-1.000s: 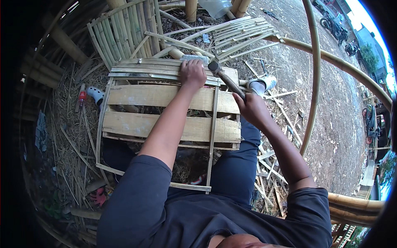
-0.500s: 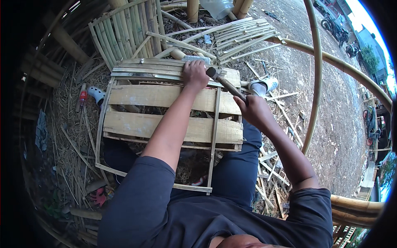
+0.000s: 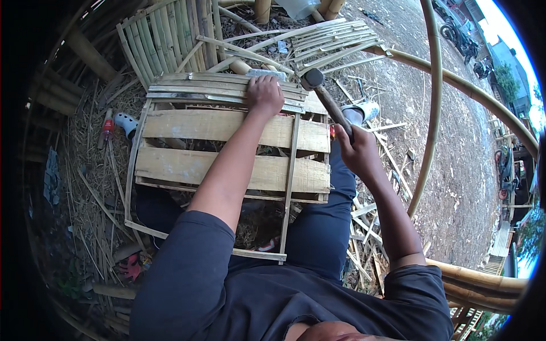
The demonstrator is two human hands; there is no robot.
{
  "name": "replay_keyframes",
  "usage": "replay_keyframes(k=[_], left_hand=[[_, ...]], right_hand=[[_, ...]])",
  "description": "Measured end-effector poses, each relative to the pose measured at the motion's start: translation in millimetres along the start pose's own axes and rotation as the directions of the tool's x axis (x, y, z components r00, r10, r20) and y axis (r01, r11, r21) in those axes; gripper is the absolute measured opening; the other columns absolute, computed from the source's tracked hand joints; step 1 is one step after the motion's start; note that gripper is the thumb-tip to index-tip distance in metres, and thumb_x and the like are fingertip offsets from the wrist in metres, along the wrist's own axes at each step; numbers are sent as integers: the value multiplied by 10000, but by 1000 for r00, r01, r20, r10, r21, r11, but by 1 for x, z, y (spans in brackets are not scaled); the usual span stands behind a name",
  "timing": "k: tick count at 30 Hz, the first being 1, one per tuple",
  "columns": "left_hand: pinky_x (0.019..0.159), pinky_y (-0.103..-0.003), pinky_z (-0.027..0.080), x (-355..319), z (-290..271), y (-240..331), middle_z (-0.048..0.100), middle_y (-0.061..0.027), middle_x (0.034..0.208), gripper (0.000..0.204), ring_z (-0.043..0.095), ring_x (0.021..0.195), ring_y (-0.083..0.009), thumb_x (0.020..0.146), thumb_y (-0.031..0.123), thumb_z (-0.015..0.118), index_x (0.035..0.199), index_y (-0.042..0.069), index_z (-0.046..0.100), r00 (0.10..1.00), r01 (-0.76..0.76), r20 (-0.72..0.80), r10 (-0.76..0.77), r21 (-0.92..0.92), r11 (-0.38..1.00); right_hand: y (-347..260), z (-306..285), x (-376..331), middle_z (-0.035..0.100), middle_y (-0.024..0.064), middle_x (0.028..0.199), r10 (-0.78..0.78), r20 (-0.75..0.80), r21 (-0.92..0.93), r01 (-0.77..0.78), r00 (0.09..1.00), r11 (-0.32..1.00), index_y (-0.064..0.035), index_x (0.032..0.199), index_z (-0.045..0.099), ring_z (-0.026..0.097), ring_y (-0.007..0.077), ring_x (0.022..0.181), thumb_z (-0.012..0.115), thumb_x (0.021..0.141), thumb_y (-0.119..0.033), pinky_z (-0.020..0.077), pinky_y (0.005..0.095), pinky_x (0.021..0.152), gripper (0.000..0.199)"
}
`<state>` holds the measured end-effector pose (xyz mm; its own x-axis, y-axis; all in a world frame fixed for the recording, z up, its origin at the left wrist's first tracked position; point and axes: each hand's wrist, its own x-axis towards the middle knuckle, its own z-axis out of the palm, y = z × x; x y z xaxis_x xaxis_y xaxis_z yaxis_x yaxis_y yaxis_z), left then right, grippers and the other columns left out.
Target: The person constructs a wooden frame by using a hammer to drive nails into bamboo strips and then places additional bamboo components onto the frame by hand.
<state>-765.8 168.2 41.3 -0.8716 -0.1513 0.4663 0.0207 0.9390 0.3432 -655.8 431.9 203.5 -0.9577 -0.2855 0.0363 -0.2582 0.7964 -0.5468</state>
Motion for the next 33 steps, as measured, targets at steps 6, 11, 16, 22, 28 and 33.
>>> replay_keyframes(k=[6, 11, 16, 22, 28, 33], left_hand=[[1076, -432, 396, -3, 3, -4, 707, -94, 1161, 270, 627, 1170, -252, 940, 239, 550, 1111, 89, 697, 997, -35, -68, 35, -2, 999], [1176, -512, 322, -15, -7, -5, 699, -86, 1170, 278, 621, 1193, -251, 904, 238, 597, 1125, 93, 683, 994, -39, -108, 28, -99, 994], [1235, -674, 157, -13, -27, 13, 675, -39, 1241, 404, 584, 1283, -222, 819, 210, 692, 1218, 146, 675, 973, -211, -125, 196, -125, 969], [1226, -742, 120, -18, -19, 9, 676, 13, 1213, 423, 573, 1301, -203, 761, 38, 634, 1161, 161, 693, 938, -280, -217, 271, -12, 960], [1226, -748, 111, -20, -21, 7, 683, 39, 1213, 466, 557, 1334, -205, 764, -58, 573, 1135, 190, 709, 925, -319, -240, 294, -75, 945], [1231, -732, 121, -20, -20, 0, 688, 36, 1231, 489, 539, 1362, -210, 760, -84, 572, 1143, 184, 714, 928, -261, -292, 232, -64, 963]], right_hand=[[14, 35, 4, 669, 284, 719, 18, 112, -258, 11, 994, 966, 53, 761, 649, 679, 484, 717, 624, 1008, -497, 542, 554, 701, 604], [5, 33, -15, 589, 218, 602, 76, 117, -77, -68, 990, 995, 44, 752, 643, 583, 406, 546, 627, 1021, -495, 446, 496, 568, 602], [-2, 26, -41, 649, 335, 754, 334, 101, 9, -336, 937, 942, 93, 799, 653, 675, 495, 764, 604, 1024, -487, 510, 550, 715, 624], [24, 77, -71, 672, 348, 799, 376, -58, -52, -379, 925, 924, 98, 821, 660, 682, 520, 812, 598, 1033, -398, 533, 569, 762, 543], [30, 93, -78, 675, 354, 807, 351, -87, -74, -358, 932, 931, 99, 867, 631, 687, 526, 797, 585, 1043, -378, 550, 571, 753, 510], [29, 92, -78, 680, 345, 815, 313, -23, -98, -313, 950, 945, 94, 883, 624, 690, 523, 818, 600, 1032, -392, 551, 573, 770, 508]])
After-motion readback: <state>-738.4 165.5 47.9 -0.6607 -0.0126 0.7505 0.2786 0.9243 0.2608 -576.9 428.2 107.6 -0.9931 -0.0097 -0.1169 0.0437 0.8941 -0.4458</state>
